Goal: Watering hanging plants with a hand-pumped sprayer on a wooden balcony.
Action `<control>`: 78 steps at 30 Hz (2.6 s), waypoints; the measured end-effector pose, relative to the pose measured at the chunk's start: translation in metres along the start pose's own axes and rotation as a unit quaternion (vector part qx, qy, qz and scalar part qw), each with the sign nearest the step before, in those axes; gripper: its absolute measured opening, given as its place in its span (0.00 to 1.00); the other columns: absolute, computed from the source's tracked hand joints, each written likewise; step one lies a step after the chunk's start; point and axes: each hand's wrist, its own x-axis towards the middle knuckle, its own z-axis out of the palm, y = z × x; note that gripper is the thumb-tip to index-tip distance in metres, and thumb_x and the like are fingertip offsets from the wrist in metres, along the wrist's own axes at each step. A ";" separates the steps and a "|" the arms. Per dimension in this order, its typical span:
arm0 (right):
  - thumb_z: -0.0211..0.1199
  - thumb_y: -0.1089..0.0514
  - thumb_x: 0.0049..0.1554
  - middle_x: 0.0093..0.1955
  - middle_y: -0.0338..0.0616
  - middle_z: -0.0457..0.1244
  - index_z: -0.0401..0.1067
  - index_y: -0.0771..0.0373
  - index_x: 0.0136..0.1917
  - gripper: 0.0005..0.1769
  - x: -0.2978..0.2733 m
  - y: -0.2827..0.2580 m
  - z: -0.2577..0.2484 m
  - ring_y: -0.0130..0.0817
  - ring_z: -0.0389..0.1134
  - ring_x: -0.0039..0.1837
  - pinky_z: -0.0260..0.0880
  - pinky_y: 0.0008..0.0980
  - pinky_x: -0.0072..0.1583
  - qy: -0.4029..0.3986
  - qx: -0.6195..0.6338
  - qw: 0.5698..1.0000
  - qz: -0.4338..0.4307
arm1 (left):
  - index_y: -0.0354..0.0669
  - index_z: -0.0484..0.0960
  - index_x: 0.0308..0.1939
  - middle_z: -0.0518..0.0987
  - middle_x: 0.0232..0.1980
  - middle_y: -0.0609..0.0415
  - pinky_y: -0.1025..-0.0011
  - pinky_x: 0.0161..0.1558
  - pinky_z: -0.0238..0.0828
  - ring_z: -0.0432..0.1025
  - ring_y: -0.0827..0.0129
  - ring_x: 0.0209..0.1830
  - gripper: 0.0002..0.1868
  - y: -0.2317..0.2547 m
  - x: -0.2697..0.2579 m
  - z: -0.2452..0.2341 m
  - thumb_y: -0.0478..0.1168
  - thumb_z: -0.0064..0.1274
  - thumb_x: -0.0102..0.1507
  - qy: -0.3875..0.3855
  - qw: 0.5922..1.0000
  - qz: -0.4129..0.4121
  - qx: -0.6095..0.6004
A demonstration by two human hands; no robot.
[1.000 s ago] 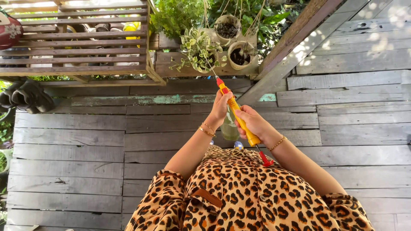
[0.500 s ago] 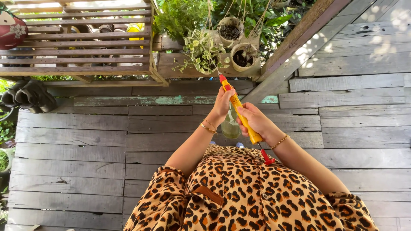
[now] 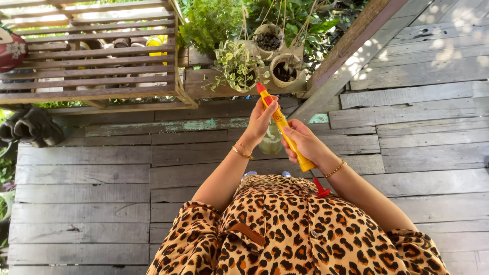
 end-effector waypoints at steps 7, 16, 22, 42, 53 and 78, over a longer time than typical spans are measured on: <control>0.47 0.47 0.67 0.36 0.39 0.58 0.57 0.58 0.56 0.13 -0.019 -0.009 0.007 0.23 0.57 0.27 0.59 0.25 0.29 -0.048 -0.043 0.996 -0.059 | 0.34 0.77 0.57 0.78 0.48 0.55 0.70 0.53 0.69 0.71 0.73 0.49 0.16 0.012 0.002 -0.024 0.44 0.56 0.72 -0.111 0.992 0.058 0.034; 0.49 0.50 0.67 0.41 0.40 0.62 0.58 0.64 0.64 0.19 -0.051 -0.007 0.000 0.25 0.63 0.32 0.68 0.28 0.33 -0.046 -0.071 0.995 -0.057 | 0.41 0.72 0.55 0.75 0.48 0.59 0.76 0.51 0.69 0.69 0.77 0.47 0.13 0.015 -0.020 -0.010 0.41 0.54 0.71 -0.116 0.991 0.062 0.007; 0.50 0.51 0.64 0.46 0.43 0.67 0.60 0.62 0.74 0.27 -0.091 -0.001 -0.018 0.28 0.71 0.41 0.76 0.30 0.40 -0.005 -0.165 0.983 -0.073 | 0.41 0.72 0.55 0.75 0.48 0.58 0.75 0.51 0.69 0.70 0.77 0.47 0.12 0.026 -0.033 -0.011 0.41 0.54 0.71 -0.080 0.990 0.108 0.036; 0.58 0.53 0.65 0.33 0.29 0.62 0.79 0.65 0.51 0.15 -0.155 0.114 -0.029 0.17 0.57 0.35 0.59 0.19 0.37 0.336 -0.127 0.889 -0.284 | 0.40 0.72 0.51 0.75 0.44 0.60 0.77 0.51 0.65 0.68 0.78 0.43 0.09 0.042 -0.046 -0.011 0.41 0.53 0.73 -0.061 0.992 0.108 0.031; 0.60 0.55 0.65 0.32 0.27 0.59 0.79 0.64 0.51 0.12 -0.163 0.103 -0.019 0.14 0.52 0.33 0.52 0.19 0.35 0.397 -0.216 0.837 -0.308 | 0.39 0.72 0.52 0.74 0.45 0.59 0.77 0.50 0.65 0.67 0.78 0.43 0.11 0.041 -0.067 0.019 0.43 0.51 0.72 -0.034 0.993 0.106 0.028; 0.58 0.62 0.64 0.32 0.27 0.59 0.79 0.62 0.55 0.10 -0.278 0.152 -0.079 0.13 0.50 0.33 0.49 0.19 0.35 0.371 -0.221 0.839 -0.329 | 0.40 0.71 0.53 0.74 0.46 0.57 0.76 0.54 0.66 0.68 0.76 0.46 0.10 -0.017 -0.153 0.121 0.41 0.50 0.73 -0.021 0.994 0.105 0.012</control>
